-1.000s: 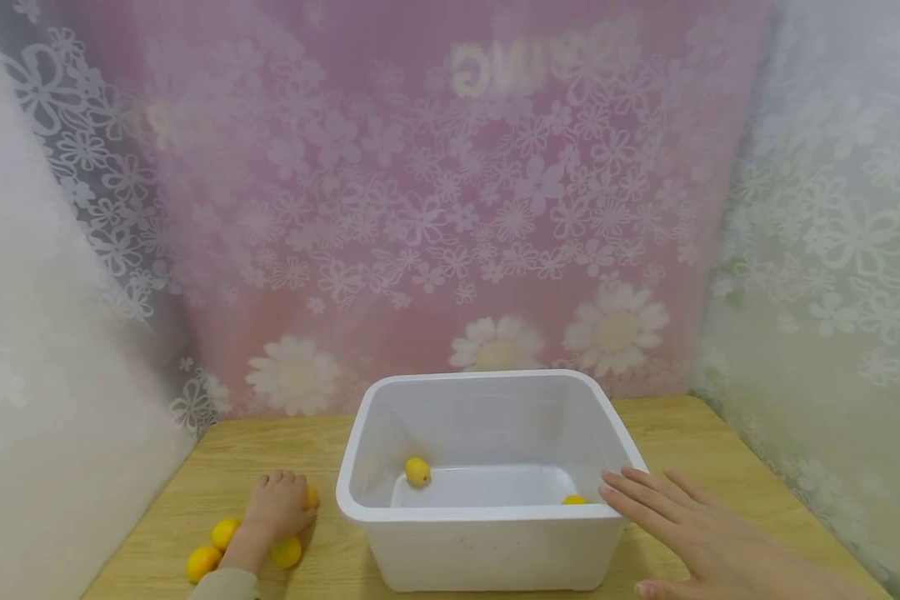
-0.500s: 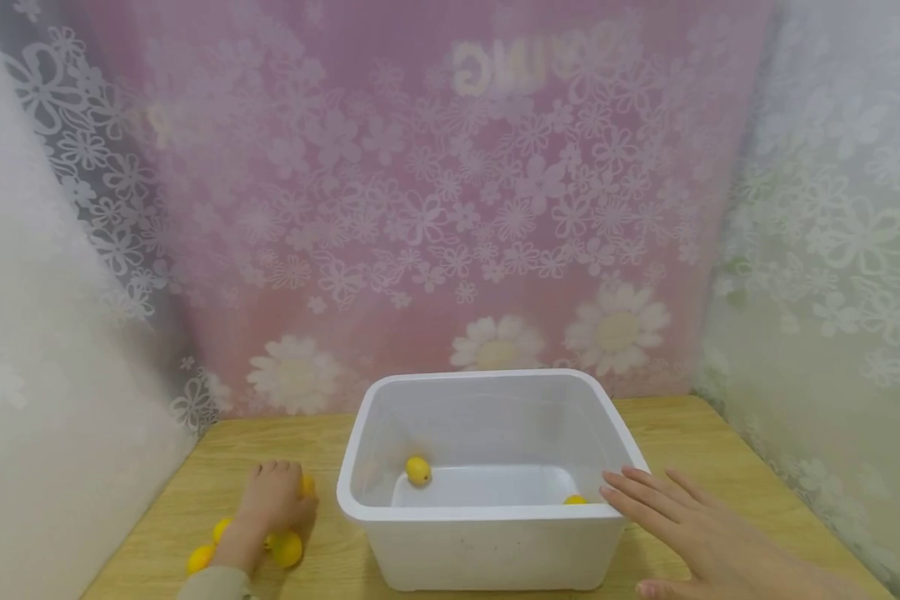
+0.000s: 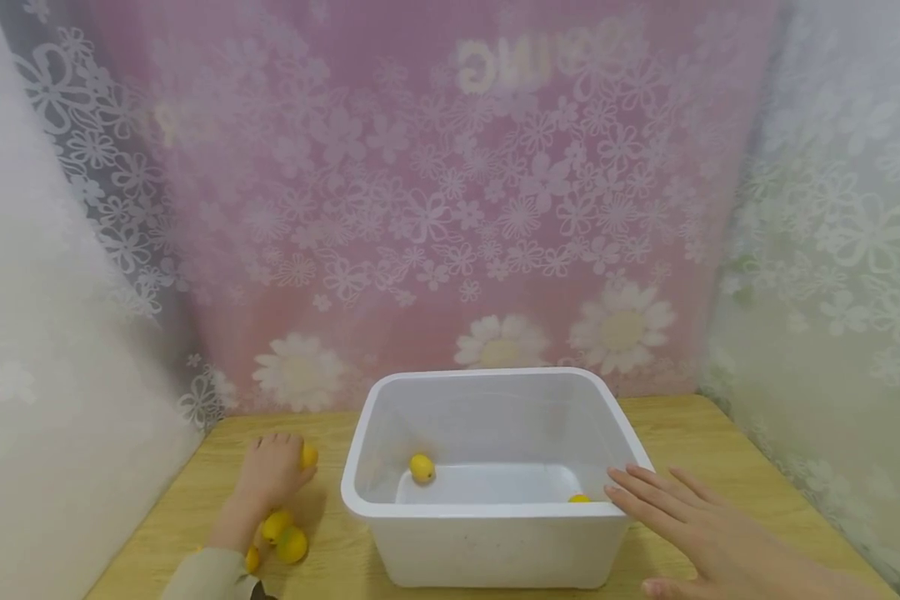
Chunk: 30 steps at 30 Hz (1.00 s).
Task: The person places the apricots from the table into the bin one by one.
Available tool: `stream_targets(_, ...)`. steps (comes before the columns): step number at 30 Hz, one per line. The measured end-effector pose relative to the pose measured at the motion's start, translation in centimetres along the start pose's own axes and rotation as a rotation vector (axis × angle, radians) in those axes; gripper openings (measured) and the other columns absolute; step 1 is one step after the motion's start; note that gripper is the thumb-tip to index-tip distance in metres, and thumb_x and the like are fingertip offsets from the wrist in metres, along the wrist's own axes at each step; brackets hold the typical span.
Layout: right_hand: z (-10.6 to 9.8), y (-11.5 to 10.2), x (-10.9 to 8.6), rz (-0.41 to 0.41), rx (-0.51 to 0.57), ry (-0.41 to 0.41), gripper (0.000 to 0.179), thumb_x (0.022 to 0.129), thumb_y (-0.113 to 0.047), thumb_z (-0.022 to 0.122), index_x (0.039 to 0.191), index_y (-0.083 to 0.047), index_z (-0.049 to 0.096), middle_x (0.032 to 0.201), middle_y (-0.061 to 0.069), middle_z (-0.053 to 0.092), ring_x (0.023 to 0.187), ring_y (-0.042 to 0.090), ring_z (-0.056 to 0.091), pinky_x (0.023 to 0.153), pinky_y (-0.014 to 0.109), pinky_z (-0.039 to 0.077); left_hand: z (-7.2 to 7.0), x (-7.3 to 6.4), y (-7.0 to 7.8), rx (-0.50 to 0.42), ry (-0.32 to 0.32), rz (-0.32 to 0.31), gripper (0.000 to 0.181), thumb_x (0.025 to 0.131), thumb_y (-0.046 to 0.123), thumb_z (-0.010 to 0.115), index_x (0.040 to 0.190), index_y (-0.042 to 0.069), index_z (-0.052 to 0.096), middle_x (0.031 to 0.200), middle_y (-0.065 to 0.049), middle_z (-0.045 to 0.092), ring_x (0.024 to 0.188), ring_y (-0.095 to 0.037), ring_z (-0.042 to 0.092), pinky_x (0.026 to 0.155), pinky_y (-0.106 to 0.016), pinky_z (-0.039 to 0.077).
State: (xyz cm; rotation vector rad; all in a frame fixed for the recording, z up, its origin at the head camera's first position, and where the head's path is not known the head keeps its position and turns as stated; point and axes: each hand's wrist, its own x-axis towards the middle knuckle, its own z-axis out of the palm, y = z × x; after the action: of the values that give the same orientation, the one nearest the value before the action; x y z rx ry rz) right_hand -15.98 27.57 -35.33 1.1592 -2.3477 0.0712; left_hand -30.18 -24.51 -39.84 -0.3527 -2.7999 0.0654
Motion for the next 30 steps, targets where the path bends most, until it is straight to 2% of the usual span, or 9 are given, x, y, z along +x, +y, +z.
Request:
stream_targets(5,0.0,0.0,0.1,0.005,0.015,0.000,0.086,0.075,-0.048,0.072,0.143,-0.010,0.037,0.146,0.007,0.038,0.142,0.008,0.010,0.112,0.020,-0.004,-1.4,0.5,0.0,-0.002,0.035,-0.001,0.039,0.079,0.033,0.070,0.096,0.000,0.058,0.096,-0.018,0.062,0.094,-0.038,0.055,0.084,-0.055,0.041)
stream_targets(13,-0.2,-0.4,0.2,0.053,0.021,-0.021,0.084,0.075,-0.047,0.072,0.145,-0.015,0.036,0.146,0.004,0.039,0.142,0.004,0.008,0.111,0.017,-0.004,-3.0,1.2,0.0,0.014,0.140,0.063,0.042,0.077,0.035,0.072,0.098,0.001,0.059,0.098,-0.019,0.062,0.098,-0.040,0.054,0.086,-0.056,0.041)
stream_targets(17,-0.1,-0.3,0.1,0.038,0.017,-0.016,0.085,0.075,-0.047,0.072,0.144,-0.014,0.036,0.146,0.005,0.039,0.142,0.005,0.008,0.111,0.017,-0.004,-4.1,1.5,0.2,0.016,0.150,0.073,0.042,0.076,0.036,0.073,0.098,0.003,0.060,0.092,-0.014,0.062,0.091,-0.036,0.055,0.082,-0.053,0.043)
stream_targets(21,0.1,-0.1,0.1,0.032,-0.002,-0.009,0.085,0.075,-0.048,0.072,0.144,-0.014,0.037,0.146,0.004,0.039,0.141,0.004,0.007,0.111,0.018,-0.004,-5.0,2.1,0.5,0.008,0.170,0.098,0.037,0.076,0.036,0.074,0.091,0.005,0.059,0.089,-0.011,0.062,0.087,-0.032,0.055,0.079,-0.049,0.043)
stream_targets(30,0.1,-0.2,0.0,0.042,0.011,-0.021,0.086,0.074,-0.047,0.073,0.144,-0.015,0.037,0.147,0.003,0.038,0.141,0.002,0.005,0.111,0.017,-0.005,-6.4,3.0,1.3,0.034,0.188,0.136,0.036,0.076,0.038,0.072,0.089,0.006,0.059,0.085,-0.009,0.059,0.085,-0.031,0.054,0.076,-0.047,0.042)
